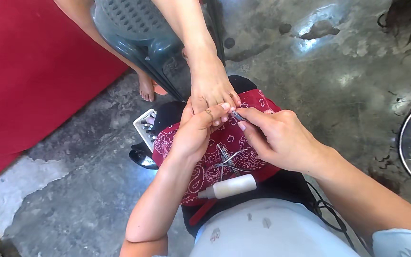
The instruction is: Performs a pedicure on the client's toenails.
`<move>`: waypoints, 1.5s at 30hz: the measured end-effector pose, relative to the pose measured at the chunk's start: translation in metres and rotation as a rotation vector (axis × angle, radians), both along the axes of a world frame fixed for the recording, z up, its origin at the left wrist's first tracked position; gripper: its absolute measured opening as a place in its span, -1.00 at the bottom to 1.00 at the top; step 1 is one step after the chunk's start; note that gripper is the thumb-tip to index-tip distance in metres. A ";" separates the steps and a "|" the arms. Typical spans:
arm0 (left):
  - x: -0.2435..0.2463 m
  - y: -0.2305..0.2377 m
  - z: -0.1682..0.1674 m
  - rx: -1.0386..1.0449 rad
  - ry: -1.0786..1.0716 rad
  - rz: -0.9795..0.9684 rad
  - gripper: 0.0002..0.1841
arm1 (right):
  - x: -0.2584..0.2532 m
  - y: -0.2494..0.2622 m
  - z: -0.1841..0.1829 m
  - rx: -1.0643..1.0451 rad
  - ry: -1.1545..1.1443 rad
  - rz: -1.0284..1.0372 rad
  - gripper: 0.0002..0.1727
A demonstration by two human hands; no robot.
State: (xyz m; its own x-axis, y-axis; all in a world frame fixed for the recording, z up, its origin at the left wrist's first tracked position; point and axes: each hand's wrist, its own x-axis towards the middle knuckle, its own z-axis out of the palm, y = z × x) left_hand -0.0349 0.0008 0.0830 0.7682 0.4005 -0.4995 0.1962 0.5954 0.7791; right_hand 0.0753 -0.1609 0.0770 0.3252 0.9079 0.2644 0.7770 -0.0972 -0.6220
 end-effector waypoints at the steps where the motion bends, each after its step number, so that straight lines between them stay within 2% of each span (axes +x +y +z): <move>1: 0.000 0.000 0.000 0.002 0.000 0.002 -0.67 | 0.000 0.000 0.000 -0.010 -0.004 0.000 -0.63; 9: 0.001 -0.001 -0.002 0.022 -0.007 -0.006 -0.70 | -0.007 0.001 0.005 -0.115 0.058 -0.042 -0.67; 16: 0.002 -0.002 -0.001 0.021 -0.014 0.000 -0.73 | -0.010 -0.003 0.002 -0.058 0.177 -0.072 -0.63; 25: 0.002 -0.003 -0.002 0.028 -0.029 -0.004 -0.72 | -0.015 0.000 0.005 -0.113 0.215 -0.106 -0.65; 30: 0.004 -0.005 0.000 0.039 -0.036 0.015 -0.79 | -0.018 -0.002 0.004 -0.096 0.313 -0.141 -0.63; 37: 0.001 -0.006 0.002 0.055 -0.036 -0.015 -0.72 | -0.020 0.000 0.002 -0.067 0.350 -0.140 -0.65; 45: 0.001 -0.006 0.002 0.046 -0.038 -0.001 -0.75 | -0.026 0.000 0.004 -0.056 0.432 -0.189 -0.65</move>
